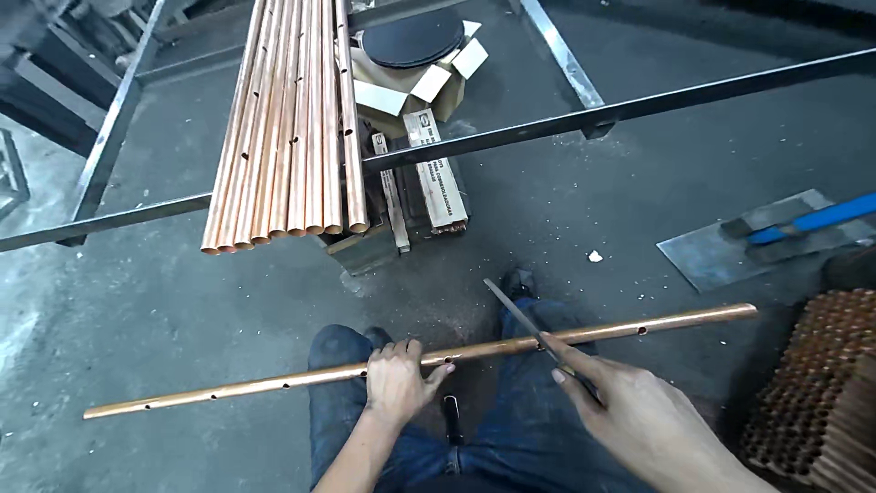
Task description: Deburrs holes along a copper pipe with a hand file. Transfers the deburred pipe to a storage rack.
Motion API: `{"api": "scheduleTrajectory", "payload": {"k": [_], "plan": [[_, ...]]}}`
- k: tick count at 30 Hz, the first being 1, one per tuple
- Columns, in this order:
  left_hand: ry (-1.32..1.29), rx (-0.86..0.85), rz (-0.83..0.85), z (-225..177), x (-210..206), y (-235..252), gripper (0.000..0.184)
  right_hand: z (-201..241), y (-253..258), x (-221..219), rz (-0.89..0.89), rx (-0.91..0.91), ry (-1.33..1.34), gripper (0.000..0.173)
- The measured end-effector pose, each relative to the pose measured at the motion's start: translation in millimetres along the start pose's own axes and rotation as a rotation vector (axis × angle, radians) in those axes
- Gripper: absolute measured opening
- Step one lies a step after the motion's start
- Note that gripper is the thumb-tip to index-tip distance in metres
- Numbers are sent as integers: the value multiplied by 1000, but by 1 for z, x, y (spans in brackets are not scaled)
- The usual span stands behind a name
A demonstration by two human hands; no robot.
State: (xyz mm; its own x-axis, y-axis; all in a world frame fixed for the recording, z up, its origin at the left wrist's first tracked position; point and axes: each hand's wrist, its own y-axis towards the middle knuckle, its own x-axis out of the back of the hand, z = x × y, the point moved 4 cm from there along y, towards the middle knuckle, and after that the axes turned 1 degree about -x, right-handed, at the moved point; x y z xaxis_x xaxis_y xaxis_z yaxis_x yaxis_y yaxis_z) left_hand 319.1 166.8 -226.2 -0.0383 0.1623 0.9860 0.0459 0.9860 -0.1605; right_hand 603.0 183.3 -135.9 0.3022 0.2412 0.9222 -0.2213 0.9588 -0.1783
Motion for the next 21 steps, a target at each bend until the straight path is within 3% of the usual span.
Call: {"api": "scheduleTrajectory", "payload": {"k": [5, 12, 16, 21], "plan": [[-12, 18, 114, -1, 1, 4, 87, 1, -5, 0, 88, -5, 15, 50], [-82, 12, 216, -1, 7, 12, 88, 7, -7, -5, 39, 35, -2, 48], [-273, 183, 635, -1, 27, 26, 89, 9, -7, -8, 38, 41, -3, 48], [-353, 183, 791, 6, 27, 38, 90, 8, -6, -7, 37, 46, -11, 48]]}}
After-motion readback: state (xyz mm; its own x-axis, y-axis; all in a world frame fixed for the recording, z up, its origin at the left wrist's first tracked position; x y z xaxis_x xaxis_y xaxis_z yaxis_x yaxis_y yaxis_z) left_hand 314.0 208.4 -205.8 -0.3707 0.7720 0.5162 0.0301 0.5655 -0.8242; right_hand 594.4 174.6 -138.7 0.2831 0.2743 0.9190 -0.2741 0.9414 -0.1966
